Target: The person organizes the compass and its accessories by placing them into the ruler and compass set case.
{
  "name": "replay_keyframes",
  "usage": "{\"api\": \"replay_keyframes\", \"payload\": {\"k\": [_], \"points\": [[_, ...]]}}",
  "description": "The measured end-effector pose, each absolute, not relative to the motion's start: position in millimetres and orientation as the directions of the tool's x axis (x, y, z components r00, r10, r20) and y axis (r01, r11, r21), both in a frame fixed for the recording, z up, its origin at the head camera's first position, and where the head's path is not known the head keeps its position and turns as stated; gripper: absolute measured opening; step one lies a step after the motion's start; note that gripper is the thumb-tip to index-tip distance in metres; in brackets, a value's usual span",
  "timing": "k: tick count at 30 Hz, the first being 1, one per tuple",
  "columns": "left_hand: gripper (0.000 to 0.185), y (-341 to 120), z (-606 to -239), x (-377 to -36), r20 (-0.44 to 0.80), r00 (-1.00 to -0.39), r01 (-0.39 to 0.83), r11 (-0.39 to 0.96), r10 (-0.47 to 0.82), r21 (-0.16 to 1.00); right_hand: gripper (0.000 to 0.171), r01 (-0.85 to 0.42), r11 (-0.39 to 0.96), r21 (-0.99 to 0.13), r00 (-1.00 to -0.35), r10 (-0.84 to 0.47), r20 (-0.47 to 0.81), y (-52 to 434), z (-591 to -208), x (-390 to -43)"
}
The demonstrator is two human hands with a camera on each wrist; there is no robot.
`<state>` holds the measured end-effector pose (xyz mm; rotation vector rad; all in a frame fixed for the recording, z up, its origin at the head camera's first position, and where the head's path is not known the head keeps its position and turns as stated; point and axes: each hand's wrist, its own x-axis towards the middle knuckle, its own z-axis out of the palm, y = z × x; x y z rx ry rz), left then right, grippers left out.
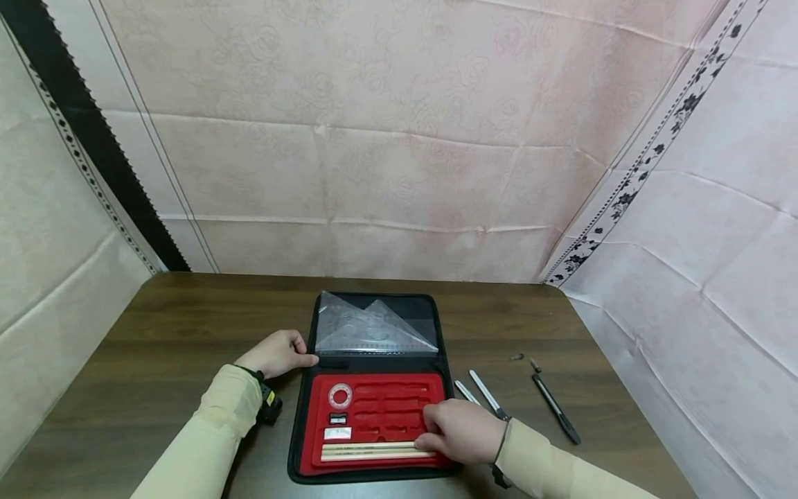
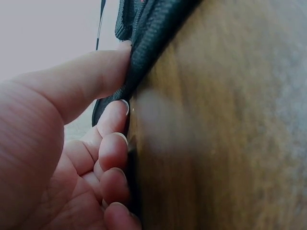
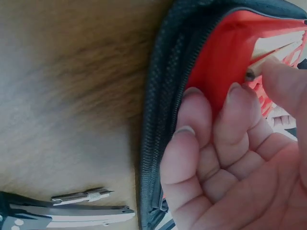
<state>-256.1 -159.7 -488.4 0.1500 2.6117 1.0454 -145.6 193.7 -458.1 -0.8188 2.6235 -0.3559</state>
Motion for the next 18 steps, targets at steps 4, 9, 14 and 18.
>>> {"api": "replay_keyframes", "payload": {"k": [4,9,14,18], "points": [[0.031,-159.8,-487.0,-254.9,-0.257,-0.943,-0.026,0.723,0.212,0.690,0.028,-0.476,0.808,-0.348,-0.768,-0.574,-0.282,193.1,-460.9,-148.5],[0.031,-160.5,-488.1,-255.3,-0.258,-0.943,-0.029,0.721,0.210,0.692,0.028,-0.465,0.810,-0.357,-0.777,-0.567,-0.274,193.1,-463.3,-149.7],[0.031,-160.9,-488.8,-255.7,-0.259,-0.942,-0.029,0.718,0.212,0.696,0.029,-0.477,0.815,-0.329,-0.789,-0.562,-0.248,190.3,-461.9,-147.9],[0.032,-161.5,-490.9,-256.9,-0.261,-0.942,-0.032,0.715,0.213,0.698,0.029,-0.474,0.821,-0.319,-0.791,-0.556,-0.256,188.4,-459.7,-146.7]]}}
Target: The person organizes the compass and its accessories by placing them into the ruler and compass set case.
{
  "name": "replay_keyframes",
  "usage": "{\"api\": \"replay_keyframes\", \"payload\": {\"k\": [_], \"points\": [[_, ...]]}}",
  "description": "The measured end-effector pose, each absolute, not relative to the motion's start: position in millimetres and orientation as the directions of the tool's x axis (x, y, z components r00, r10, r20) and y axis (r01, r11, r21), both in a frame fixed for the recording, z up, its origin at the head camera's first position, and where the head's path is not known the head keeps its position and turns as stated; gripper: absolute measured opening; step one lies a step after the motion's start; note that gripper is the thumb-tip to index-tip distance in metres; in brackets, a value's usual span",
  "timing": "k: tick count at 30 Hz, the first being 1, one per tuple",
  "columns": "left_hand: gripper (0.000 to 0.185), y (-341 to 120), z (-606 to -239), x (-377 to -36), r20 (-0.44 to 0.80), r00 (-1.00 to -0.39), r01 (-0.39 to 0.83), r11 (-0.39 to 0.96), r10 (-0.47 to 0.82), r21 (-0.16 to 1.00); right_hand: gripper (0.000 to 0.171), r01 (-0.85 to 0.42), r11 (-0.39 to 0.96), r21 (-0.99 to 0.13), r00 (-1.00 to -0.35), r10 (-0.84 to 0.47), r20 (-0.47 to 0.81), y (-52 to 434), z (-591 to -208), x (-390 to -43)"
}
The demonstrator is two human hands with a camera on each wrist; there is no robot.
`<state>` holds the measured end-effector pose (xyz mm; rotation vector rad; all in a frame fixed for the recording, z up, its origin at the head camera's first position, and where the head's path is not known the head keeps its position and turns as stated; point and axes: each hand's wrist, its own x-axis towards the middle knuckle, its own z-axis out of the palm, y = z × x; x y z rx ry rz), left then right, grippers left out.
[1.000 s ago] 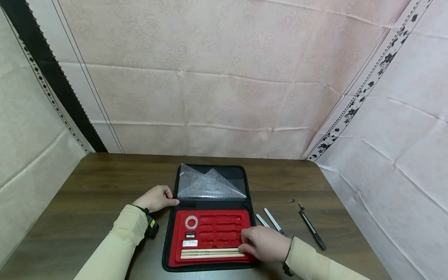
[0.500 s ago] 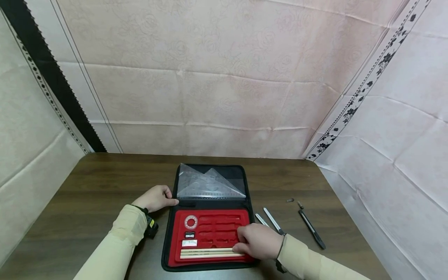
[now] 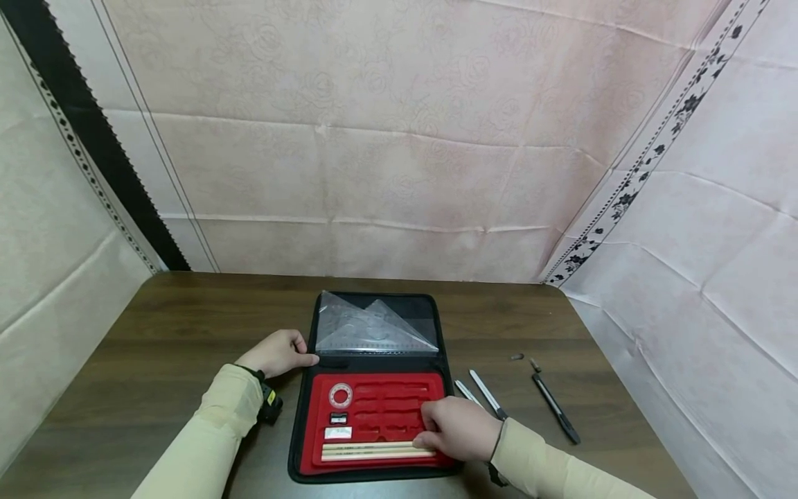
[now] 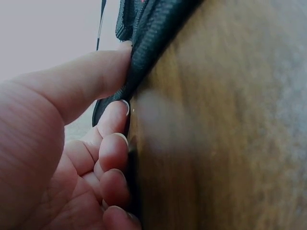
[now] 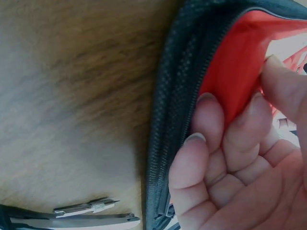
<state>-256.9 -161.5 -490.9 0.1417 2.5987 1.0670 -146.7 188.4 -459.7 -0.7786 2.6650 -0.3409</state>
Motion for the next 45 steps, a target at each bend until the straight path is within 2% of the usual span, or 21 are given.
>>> {"api": "replay_keyframes", "payload": {"k": [8,23,33,38,41,45], "points": [[0.033,-160.9,-494.2,-256.4,-0.260,-0.939,-0.023,0.714,0.224,0.700,0.030,-0.506,0.813,-0.288,-0.770,-0.576,-0.273,186.9,-459.0,-146.1],[0.032,-159.9,-487.7,-254.8,-0.251,-0.941,-0.015,0.715,0.225,0.699,0.031,-0.489,0.855,-0.172,-0.820,-0.518,-0.245,177.5,-461.0,-139.7],[0.033,-160.6,-488.4,-255.6,-0.261,-0.939,-0.023,0.718,0.223,0.696,0.027,-0.520,0.805,-0.285,-0.797,-0.577,-0.178,190.4,-460.6,-144.6],[0.033,-160.8,-490.0,-255.8,-0.262,-0.938,-0.021,0.719,0.225,0.694,0.017,-0.521,0.802,-0.291,-0.829,-0.557,-0.051,213.6,-453.5,-162.6],[0.033,-161.0,-490.0,-256.2,-0.263,-0.939,-0.025,0.719,0.222,0.695,0.015,-0.509,0.829,-0.230,-0.858,-0.509,0.064,234.6,-449.4,-176.7],[0.033,-161.4,-489.8,-257.0,-0.265,-0.938,-0.025,0.716,0.225,0.698,0.018,-0.494,0.864,-0.096,-0.855,-0.463,0.232,267.9,-450.9,-198.0]]}}
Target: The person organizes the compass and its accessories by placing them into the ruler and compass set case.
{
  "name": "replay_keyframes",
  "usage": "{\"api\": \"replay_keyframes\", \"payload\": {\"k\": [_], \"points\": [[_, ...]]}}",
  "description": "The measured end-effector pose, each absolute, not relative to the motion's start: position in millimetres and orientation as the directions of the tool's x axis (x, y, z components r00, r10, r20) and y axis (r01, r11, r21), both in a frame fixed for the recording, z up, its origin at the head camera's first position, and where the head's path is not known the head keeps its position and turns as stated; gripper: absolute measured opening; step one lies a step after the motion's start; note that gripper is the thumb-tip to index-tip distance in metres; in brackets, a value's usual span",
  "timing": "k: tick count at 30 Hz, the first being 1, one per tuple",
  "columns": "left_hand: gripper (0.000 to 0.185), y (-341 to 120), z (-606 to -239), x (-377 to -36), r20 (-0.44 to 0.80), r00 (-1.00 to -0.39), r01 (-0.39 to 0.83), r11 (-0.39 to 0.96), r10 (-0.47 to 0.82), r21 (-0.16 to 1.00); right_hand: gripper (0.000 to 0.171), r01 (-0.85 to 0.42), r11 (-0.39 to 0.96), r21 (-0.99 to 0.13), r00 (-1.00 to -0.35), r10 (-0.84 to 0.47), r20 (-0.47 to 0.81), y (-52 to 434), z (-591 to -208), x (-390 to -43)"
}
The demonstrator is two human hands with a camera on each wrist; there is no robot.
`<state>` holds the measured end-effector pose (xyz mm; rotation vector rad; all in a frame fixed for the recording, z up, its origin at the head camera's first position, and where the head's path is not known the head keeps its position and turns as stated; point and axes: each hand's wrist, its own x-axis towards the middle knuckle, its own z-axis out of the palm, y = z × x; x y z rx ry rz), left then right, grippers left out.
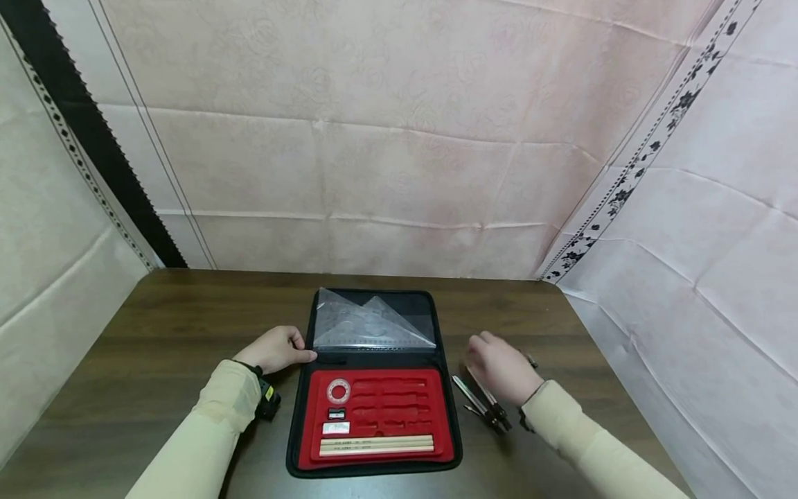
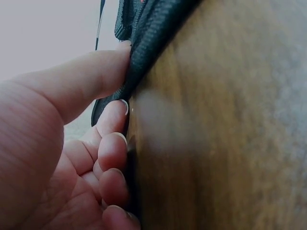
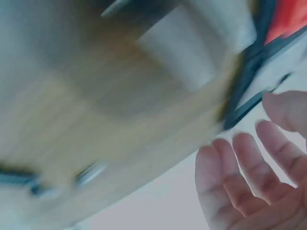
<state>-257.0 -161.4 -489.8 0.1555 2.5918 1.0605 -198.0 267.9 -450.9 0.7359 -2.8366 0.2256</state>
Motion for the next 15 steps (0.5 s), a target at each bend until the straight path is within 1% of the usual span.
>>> {"api": "replay_keyframes", "payload": {"k": [2,4,7,10,13,15], "points": [[0.033,-161.6,-489.7,-257.4,-0.266,-0.938,-0.028,0.714,0.224,0.699,0.020,-0.467,0.884,-0.036,-0.853,-0.440,0.280,284.8,-453.7,-208.4],[0.033,-162.0,-490.1,-257.4,-0.263,-0.938,-0.023,0.715,0.227,0.699,0.020,-0.428,0.904,0.007,-0.864,-0.412,0.289,300.6,-456.1,-216.1],[0.033,-161.8,-490.5,-257.1,-0.262,-0.940,-0.030,0.712,0.219,0.701,0.020,-0.358,0.933,0.038,-0.903,-0.357,0.239,320.8,-459.9,-223.0],[0.032,-161.4,-490.2,-256.0,-0.250,-0.942,-0.017,0.714,0.224,0.700,0.025,-0.298,0.953,0.048,-0.940,-0.302,0.159,334.9,-465.4,-226.7],[0.032,-160.6,-488.9,-254.8,-0.244,-0.943,-0.009,0.716,0.226,0.698,0.022,-0.270,0.962,0.043,-0.955,-0.273,0.113,342.2,-471.5,-229.2],[0.031,-160.3,-488.3,-254.7,-0.240,-0.944,-0.006,0.717,0.226,0.697,0.021,-0.266,0.963,0.042,-0.957,-0.269,0.111,344.1,-474.9,-230.8]]}}
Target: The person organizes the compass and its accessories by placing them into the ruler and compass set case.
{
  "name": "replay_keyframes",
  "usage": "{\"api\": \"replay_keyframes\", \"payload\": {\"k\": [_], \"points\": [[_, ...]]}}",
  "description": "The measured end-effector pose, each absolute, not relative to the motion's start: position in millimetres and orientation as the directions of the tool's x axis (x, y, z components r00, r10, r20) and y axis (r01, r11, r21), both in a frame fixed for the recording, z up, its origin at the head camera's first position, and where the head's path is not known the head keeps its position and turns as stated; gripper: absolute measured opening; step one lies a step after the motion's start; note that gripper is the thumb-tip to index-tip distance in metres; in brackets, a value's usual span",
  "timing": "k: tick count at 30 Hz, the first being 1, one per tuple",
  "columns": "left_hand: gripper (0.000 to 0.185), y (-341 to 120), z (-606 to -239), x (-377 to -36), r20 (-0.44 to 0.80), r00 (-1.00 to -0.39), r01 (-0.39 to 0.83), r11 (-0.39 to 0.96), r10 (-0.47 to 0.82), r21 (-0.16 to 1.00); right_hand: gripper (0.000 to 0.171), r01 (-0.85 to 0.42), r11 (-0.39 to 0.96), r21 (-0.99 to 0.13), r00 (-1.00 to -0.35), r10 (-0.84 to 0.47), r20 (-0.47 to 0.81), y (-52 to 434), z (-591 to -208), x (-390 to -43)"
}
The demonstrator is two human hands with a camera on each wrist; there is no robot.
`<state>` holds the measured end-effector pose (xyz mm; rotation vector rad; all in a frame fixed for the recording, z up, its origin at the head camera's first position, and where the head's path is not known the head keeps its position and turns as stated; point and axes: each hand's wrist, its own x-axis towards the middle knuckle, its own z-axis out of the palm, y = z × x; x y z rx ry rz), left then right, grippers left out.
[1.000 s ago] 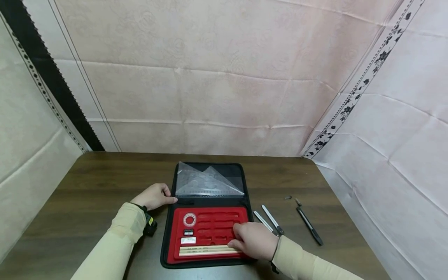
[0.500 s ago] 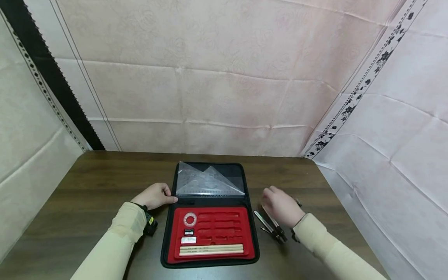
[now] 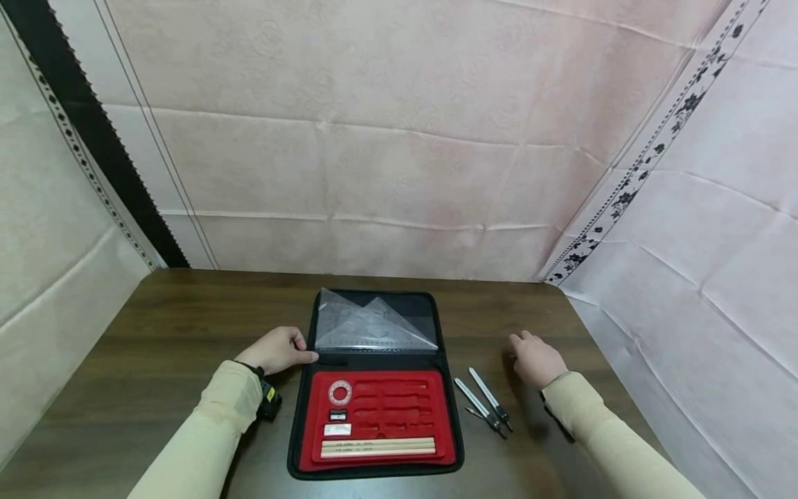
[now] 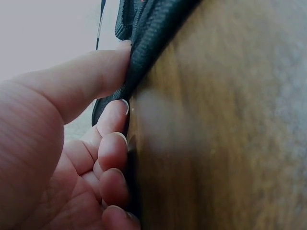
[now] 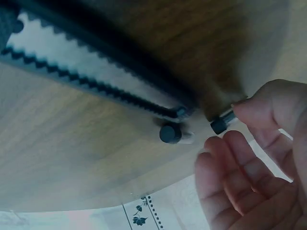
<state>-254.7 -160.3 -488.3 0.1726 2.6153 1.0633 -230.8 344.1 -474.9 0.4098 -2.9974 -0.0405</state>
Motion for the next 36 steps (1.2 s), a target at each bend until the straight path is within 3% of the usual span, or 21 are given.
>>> {"api": "replay_keyframes", "payload": {"k": [19,30,36], "points": [[0.031,-159.8,-488.5,-254.3,-0.244,-0.944,-0.012,0.716,0.223,0.698,0.018,-0.272,0.962,0.005,-0.954,-0.271,0.129,345.1,-478.7,-230.6],[0.031,-160.2,-487.4,-253.7,-0.242,-0.944,-0.010,0.716,0.223,0.698,0.021,-0.240,0.959,-0.148,-0.970,-0.244,-0.008,337.5,-469.2,-234.7],[0.031,-160.4,-487.0,-253.4,-0.248,-0.945,-0.019,0.721,0.214,0.693,0.023,-0.381,0.893,-0.240,-0.923,-0.383,0.039,292.1,-455.7,-224.8]]}}
